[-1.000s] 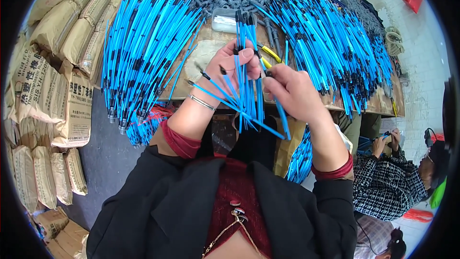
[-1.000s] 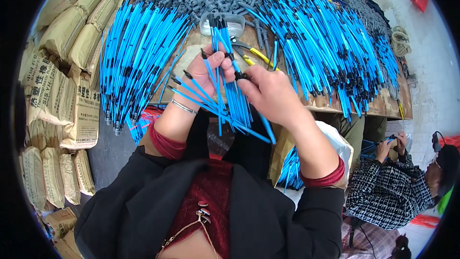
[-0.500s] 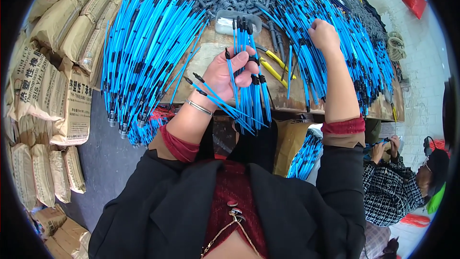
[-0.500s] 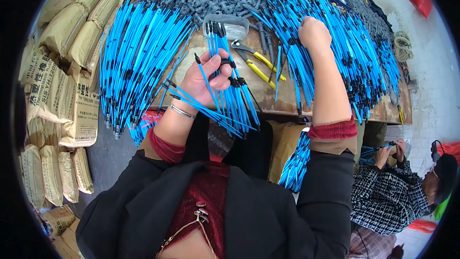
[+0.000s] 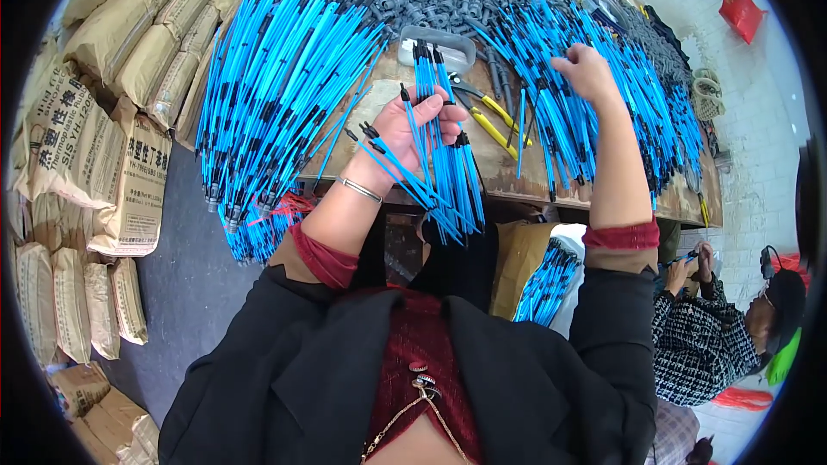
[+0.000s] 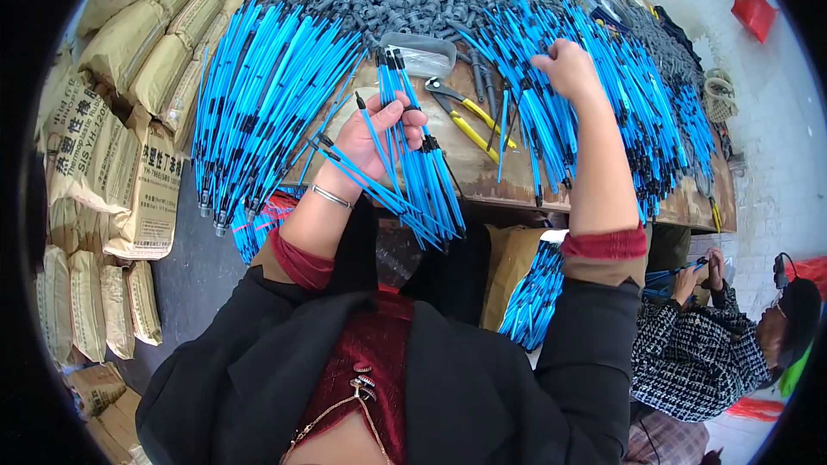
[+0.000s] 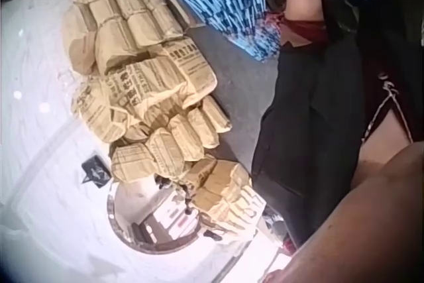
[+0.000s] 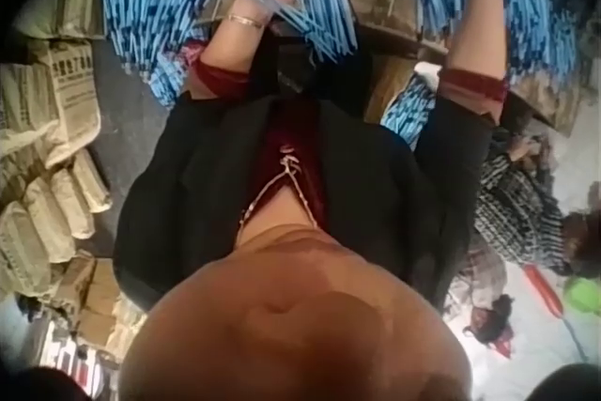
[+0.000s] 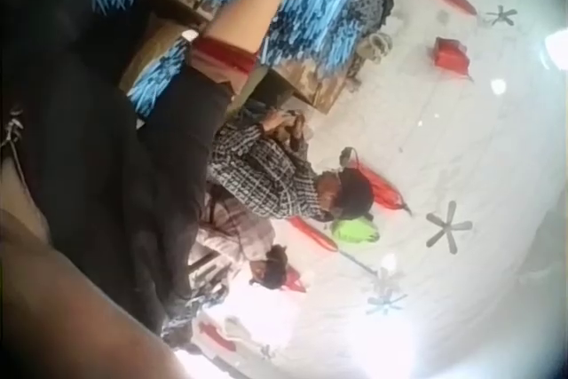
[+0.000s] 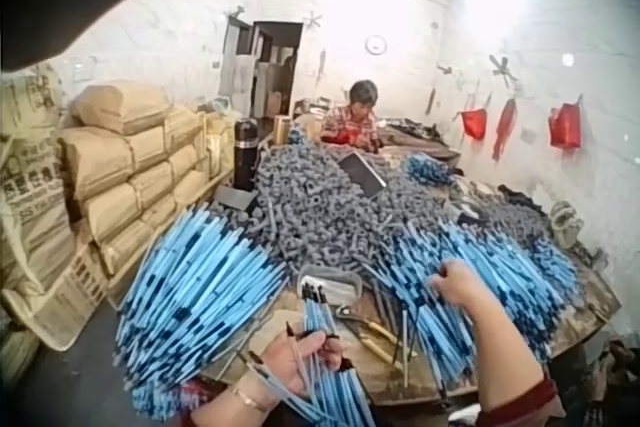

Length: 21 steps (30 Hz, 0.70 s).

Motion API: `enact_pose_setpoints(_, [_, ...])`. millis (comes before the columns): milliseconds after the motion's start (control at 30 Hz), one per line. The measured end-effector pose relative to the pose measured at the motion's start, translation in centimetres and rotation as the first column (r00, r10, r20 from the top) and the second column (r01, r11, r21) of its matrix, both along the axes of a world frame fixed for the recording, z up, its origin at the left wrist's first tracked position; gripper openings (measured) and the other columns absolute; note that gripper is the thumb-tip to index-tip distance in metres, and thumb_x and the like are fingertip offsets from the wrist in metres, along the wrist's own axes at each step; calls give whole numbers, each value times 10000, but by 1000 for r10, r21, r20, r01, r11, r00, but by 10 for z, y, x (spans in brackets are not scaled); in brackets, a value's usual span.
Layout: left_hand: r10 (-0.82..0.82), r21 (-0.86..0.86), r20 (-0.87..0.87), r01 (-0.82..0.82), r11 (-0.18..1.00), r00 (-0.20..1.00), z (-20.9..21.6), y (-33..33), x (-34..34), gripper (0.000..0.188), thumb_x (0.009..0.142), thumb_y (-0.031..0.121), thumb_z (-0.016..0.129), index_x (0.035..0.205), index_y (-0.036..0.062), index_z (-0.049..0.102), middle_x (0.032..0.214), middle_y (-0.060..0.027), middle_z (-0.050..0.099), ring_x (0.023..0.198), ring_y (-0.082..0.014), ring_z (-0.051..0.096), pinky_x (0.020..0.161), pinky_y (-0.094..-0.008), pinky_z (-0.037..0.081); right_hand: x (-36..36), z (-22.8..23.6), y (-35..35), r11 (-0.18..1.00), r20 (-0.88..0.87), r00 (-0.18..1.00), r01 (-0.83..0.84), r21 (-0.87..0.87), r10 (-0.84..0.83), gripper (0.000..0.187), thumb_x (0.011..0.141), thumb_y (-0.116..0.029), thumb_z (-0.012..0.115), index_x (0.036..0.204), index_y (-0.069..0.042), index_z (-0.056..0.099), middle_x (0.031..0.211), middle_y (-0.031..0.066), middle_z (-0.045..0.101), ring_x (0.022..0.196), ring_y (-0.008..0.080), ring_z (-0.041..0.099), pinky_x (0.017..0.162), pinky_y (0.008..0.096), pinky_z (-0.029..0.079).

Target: The person organizes blue plastic components into a jig, then bundles them together with rubber bands.

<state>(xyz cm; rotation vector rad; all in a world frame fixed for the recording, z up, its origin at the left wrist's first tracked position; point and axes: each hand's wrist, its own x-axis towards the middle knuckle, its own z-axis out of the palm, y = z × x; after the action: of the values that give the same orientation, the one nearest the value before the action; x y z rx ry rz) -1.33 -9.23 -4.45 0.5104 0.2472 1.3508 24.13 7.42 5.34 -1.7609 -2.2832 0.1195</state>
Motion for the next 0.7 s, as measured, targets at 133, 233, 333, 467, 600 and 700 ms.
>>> enact_pose_setpoints(133, [-20, -89, 28, 23, 996, 999, -2, 3, -5, 133, 863, 141, 584, 981, 82, 570, 887, -146, 656, 723, -218, 650, 643, -339, 541, -31, 51, -69, 992, -325, 941, -59, 109, 91, 225, 853, -211, 557, 856, 12, 584, 673, 47, 598, 613, 129, 563, 563, 282, 434])
enact_pose_setpoints(233, [37, -151, 16, -34, 988, 999, -1, -1, -9, 139, 853, 157, 601, 968, 86, 565, 883, -146, 653, 734, -218, 650, 655, -343, 543, -54, 63, -138, 922, -677, 707, -370, -110, 203, 188, 876, -166, 519, 851, 7, 586, 660, 64, 590, 589, 97, 554, 543, 233, 428])
enact_pose_setpoints(333, [-28, -100, 79, 36, 994, 996, 7, -6, -2, 151, 842, 153, 616, 959, 78, 558, 870, -140, 650, 740, -217, 649, 664, -336, 542, -66, 32, -174, 848, -477, 776, -518, -107, 414, 177, 854, -150, 551, 798, 17, 572, 616, 87, 591, 546, 141, 583, 508, 262, 443])
enact_pose_setpoints(467, [-19, 10, -11, 19, 1000, 1000, 7, -5, 9, 189, 825, 161, 633, 961, 64, 543, 829, -123, 639, 738, -218, 644, 685, -327, 540, -64, -4, -183, 914, -222, 886, -397, 87, 406, 179, 833, -157, 582, 769, 8, 567, 570, 101, 583, 504, 200, 601, 473, 286, 447])
enact_pose_setpoints(600, [50, 79, -193, -35, 996, 980, 2, 3, 9, 215, 834, 173, 596, 1004, 53, 545, 814, -117, 618, 737, -236, 622, 709, -340, 530, -70, -4, -194, 914, -193, 901, -352, 200, 389, 175, 824, -166, 598, 768, -1, 573, 556, 109, 586, 495, 243, 607, 459, 294, 449])
enact_pose_setpoints(700, [-51, 101, -107, 62, 993, 993, 5, 7, 10, 225, 822, 163, 591, 1009, 48, 543, 794, -107, 609, 721, -233, 615, 698, -333, 524, -69, -8, -194, 937, -300, 888, -321, 138, 349, 180, 823, -171, 602, 777, 1, 576, 558, 97, 591, 490, 224, 609, 461, 285, 451])
